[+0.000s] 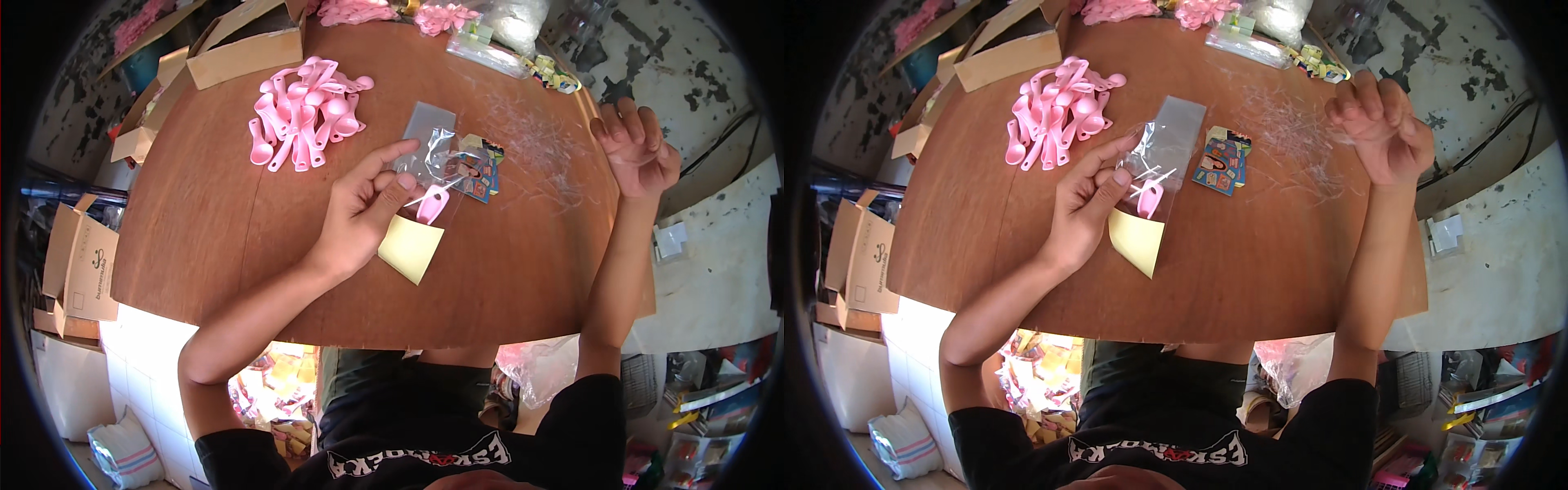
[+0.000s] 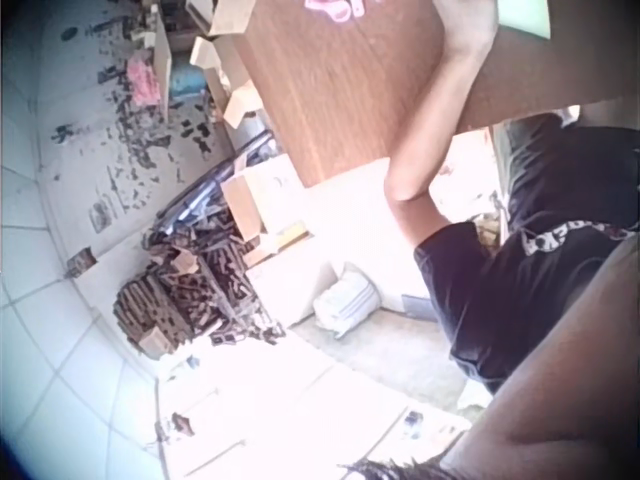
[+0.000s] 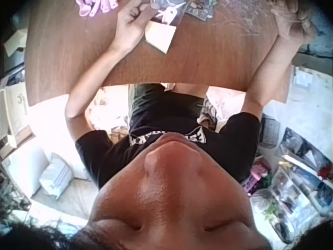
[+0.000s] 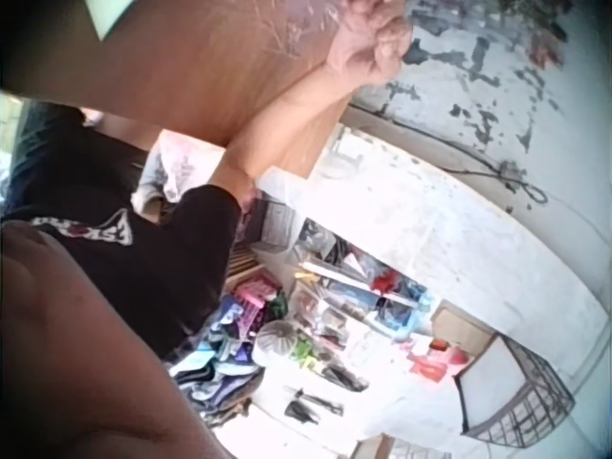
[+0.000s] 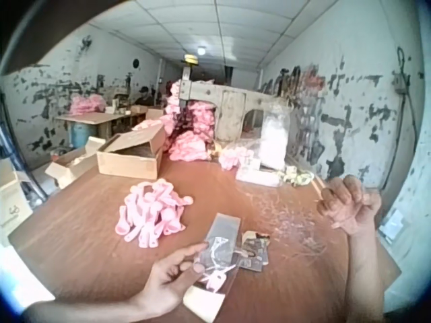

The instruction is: The person repeatedly picks up pink plastic spoons and small yellow cards, places them into clear plastic bags, and sets the filled bags aside. The person handles the items one at a time on a wooden table with a pile of spoons and stacks of cards nearby.

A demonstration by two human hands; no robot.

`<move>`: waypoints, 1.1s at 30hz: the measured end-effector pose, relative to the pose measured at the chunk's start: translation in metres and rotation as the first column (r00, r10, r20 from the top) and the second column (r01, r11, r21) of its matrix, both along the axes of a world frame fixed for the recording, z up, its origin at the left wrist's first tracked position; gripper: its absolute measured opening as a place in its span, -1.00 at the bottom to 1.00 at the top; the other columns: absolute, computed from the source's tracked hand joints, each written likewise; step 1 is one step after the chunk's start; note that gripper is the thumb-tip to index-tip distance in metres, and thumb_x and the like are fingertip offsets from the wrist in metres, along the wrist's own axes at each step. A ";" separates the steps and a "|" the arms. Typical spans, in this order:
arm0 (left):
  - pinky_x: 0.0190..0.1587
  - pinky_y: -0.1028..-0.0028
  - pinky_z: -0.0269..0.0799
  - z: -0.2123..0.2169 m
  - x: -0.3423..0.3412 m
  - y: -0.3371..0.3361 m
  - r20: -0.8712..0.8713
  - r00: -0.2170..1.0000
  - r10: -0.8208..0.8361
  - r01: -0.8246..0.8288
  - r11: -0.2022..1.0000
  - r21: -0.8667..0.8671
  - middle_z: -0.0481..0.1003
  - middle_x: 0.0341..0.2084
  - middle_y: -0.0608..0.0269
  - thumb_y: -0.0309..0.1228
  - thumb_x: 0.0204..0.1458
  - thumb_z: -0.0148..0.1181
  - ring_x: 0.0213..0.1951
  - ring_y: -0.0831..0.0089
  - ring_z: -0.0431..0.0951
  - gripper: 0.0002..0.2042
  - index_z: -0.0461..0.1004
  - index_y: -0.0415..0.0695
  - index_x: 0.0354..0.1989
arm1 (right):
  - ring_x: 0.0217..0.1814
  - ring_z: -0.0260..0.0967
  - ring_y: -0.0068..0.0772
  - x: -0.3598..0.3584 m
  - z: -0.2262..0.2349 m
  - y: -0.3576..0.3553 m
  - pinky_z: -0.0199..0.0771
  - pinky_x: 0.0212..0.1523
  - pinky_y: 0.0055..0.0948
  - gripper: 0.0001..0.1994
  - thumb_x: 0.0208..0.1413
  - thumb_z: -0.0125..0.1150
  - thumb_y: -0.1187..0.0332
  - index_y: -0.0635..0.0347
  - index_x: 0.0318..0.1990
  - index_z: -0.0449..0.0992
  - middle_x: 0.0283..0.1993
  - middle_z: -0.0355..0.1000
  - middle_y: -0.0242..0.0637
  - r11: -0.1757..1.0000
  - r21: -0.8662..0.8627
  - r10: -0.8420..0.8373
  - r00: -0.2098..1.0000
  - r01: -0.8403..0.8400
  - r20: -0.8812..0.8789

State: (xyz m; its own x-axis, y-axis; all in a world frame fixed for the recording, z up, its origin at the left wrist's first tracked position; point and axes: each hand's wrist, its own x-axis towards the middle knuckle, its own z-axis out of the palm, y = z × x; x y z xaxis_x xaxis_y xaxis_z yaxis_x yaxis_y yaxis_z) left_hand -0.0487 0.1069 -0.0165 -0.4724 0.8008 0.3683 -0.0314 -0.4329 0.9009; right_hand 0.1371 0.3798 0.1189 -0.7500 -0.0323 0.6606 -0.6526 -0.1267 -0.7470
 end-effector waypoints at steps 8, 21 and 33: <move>-0.29 0.63 0.41 0.006 0.003 0.005 0.038 0.999 -0.006 0.006 1.000 -0.005 0.59 -0.36 0.32 -0.40 0.28 0.07 -0.31 0.72 0.49 -0.79 0.47 -0.27 -0.03 | -0.30 0.47 -0.45 0.007 -0.131 0.118 0.47 -0.22 -0.43 -0.77 0.07 0.21 0.42 0.22 -0.11 0.62 -0.27 0.56 -0.33 -0.311 0.731 -0.939 -0.077 0.607 -0.335; -0.06 0.50 0.44 0.010 0.005 -0.003 0.008 1.000 0.008 -0.008 0.996 0.091 0.52 -0.14 0.20 -0.41 0.22 0.16 -0.14 0.55 0.50 -0.66 0.36 -0.24 0.13 | -0.13 0.47 -0.53 -0.048 -0.052 -0.143 0.43 -0.06 -0.53 -0.82 0.13 0.31 0.42 0.33 -0.17 0.57 -0.20 0.54 -0.26 0.741 0.390 -0.662 0.694 0.547 0.285; 0.28 0.20 0.20 0.001 -0.005 0.004 -0.401 0.916 0.030 0.001 0.997 0.076 0.37 0.12 0.03 -0.32 -0.09 0.49 0.20 0.27 0.35 -0.17 0.11 -0.22 0.32 | -0.34 0.47 -0.62 -0.057 -0.026 -0.134 0.44 -0.28 -0.60 -0.90 0.08 0.31 0.47 0.35 -0.36 0.59 -0.39 0.54 -0.33 0.540 0.544 -0.733 0.676 0.642 -0.070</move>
State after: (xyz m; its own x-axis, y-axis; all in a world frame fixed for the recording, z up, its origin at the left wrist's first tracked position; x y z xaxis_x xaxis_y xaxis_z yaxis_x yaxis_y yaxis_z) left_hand -0.0539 0.1109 -0.0153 -0.2839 0.7586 0.5865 0.3329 -0.4956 0.8022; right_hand 0.0803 0.2456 0.0930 -0.7668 0.2596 0.5871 -0.2529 0.7185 -0.6479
